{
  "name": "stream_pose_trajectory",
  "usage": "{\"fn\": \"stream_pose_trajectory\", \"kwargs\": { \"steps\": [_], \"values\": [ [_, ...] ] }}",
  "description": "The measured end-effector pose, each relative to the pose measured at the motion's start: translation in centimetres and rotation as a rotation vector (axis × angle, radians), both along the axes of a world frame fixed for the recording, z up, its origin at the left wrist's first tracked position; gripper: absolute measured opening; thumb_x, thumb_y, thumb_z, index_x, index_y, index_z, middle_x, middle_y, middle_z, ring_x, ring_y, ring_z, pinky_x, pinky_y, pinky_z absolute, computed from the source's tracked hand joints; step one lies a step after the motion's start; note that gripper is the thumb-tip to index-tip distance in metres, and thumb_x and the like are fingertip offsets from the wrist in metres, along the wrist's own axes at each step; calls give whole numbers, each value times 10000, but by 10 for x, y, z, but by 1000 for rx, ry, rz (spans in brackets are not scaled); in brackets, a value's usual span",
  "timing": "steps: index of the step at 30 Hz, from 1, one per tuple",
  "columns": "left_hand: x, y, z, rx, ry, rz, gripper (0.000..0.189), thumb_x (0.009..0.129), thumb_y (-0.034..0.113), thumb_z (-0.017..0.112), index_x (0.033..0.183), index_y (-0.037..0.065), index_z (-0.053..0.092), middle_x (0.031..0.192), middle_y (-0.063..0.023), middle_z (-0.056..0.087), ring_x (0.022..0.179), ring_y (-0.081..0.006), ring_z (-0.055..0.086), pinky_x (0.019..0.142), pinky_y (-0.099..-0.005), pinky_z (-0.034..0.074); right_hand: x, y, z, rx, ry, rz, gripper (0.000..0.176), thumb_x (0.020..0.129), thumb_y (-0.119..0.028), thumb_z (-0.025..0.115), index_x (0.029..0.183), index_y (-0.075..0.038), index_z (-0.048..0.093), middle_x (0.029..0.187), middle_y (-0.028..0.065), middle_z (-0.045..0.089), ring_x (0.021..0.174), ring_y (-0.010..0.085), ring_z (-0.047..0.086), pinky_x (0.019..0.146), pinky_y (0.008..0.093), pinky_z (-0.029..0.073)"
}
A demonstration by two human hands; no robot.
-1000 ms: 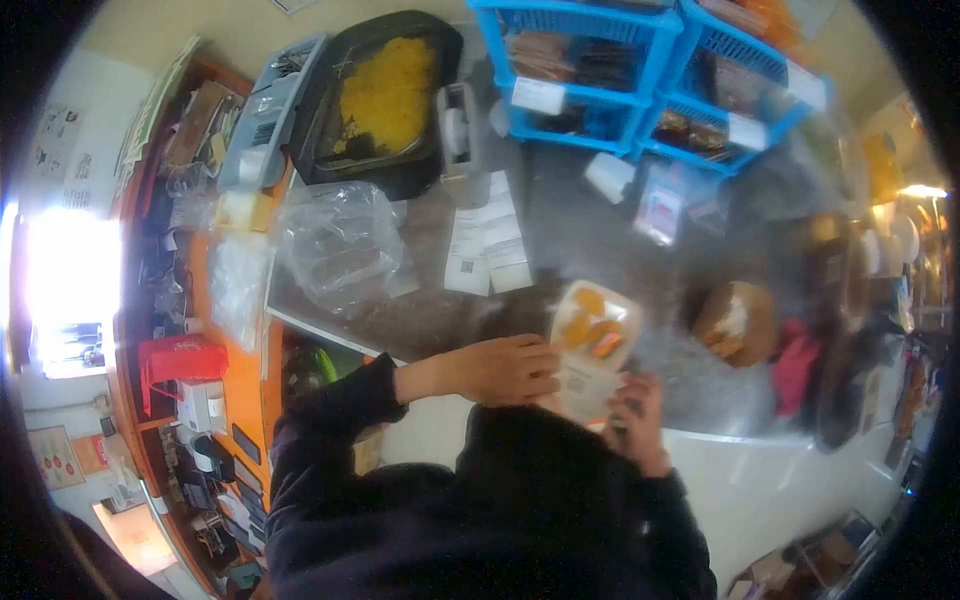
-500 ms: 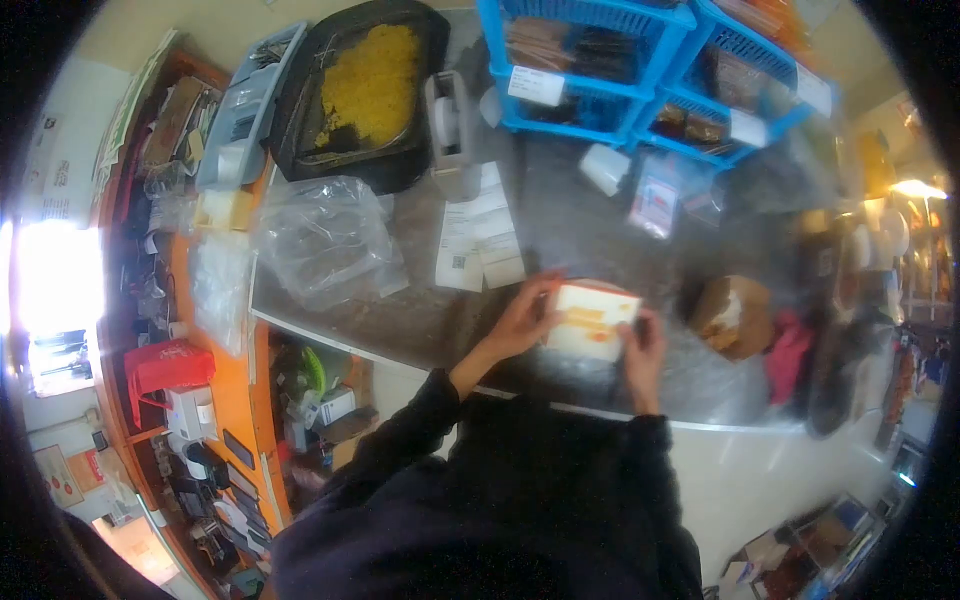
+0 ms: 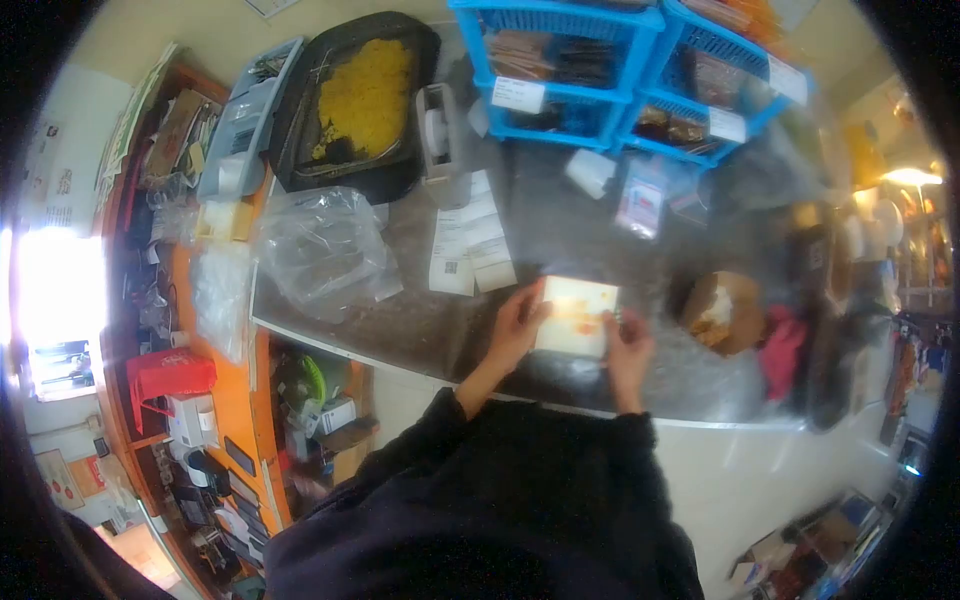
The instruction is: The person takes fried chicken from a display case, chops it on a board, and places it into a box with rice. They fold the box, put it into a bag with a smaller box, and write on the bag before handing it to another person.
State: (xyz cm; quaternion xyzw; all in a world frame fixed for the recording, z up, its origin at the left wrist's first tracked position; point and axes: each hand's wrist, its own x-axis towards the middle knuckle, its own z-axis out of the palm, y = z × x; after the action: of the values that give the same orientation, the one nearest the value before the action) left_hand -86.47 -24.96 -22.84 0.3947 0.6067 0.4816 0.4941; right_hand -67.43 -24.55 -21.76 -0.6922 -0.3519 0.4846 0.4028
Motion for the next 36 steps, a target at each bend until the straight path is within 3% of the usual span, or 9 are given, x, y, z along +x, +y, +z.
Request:
{"fn": "stream_pose_trajectory", "kwargs": {
  "steps": [4,8,11,14,17,19,22,28,36],
  "values": [
    [5,-10,11,101,643,8,367,937,267,588,1218,31,590,1032,-177,645,931,-323,649,810,-389,517,-7,-10,6,115,-276,40,465,891,-334,686,1158,42,619,871,139,694,662,177,660,597,317,526],
    [22,-30,30,-190,805,-141,430,987,346,445,1278,44,538,954,-188,672,837,-401,659,753,-486,512,-16,-25,29,84,-812,317,350,934,-343,588,1020,-16,679,767,182,669,697,342,674,634,432,514],
    [30,-44,25,-130,595,-86,439,995,364,445,1295,44,462,1007,-185,664,853,-366,673,740,-448,535,-23,-34,27,27,-728,342,308,964,-271,543,1035,11,644,842,197,663,795,351,662,727,410,512],
    [43,-54,-26,-48,66,344,439,989,391,475,1268,59,408,1062,-155,624,884,-304,674,722,-422,546,-30,-46,15,302,-480,293,295,977,-232,520,1099,28,588,1012,205,623,943,339,613,861,390,468],
    [5,-48,51,-390,-745,396,442,967,368,547,1254,72,386,1122,-120,546,976,-228,619,782,-371,528,-36,-49,41,368,-185,440,334,990,-226,506,1207,28,504,1193,182,517,1114,294,508,972,368,391],
    [-2,-66,74,145,-335,176,450,926,299,623,1239,67,398,1126,-89,532,1022,-176,566,856,-317,486,-37,-49,47,326,-23,562,432,993,-253,502,1326,-12,369,1257,142,450,1204,235,427,1033,350,334],
    [-1,-74,54,124,-406,310,445,917,273,630,1241,67,404,1131,-77,535,1042,-167,551,879,-298,472,-50,-40,73,172,195,572,576,978,-364,514,1397,-66,255,1288,152,414,1237,220,395,1065,354,303],
    [-11,-96,47,14,-646,277,461,919,296,617,1265,60,424,1165,-86,553,1068,-179,564,886,-330,479,-64,-39,78,66,463,618,644,879,-273,595,1402,-110,256,1277,157,403,1230,238,402,1053,357,314],
    [-31,-103,31,-240,-715,171,470,934,377,595,1269,72,469,1203,-95,573,1092,-214,578,896,-385,483,-60,-38,59,3,379,764,555,900,-297,593,1322,-82,305,1214,111,436,1187,203,422,1020,325,337]
  ]
}}
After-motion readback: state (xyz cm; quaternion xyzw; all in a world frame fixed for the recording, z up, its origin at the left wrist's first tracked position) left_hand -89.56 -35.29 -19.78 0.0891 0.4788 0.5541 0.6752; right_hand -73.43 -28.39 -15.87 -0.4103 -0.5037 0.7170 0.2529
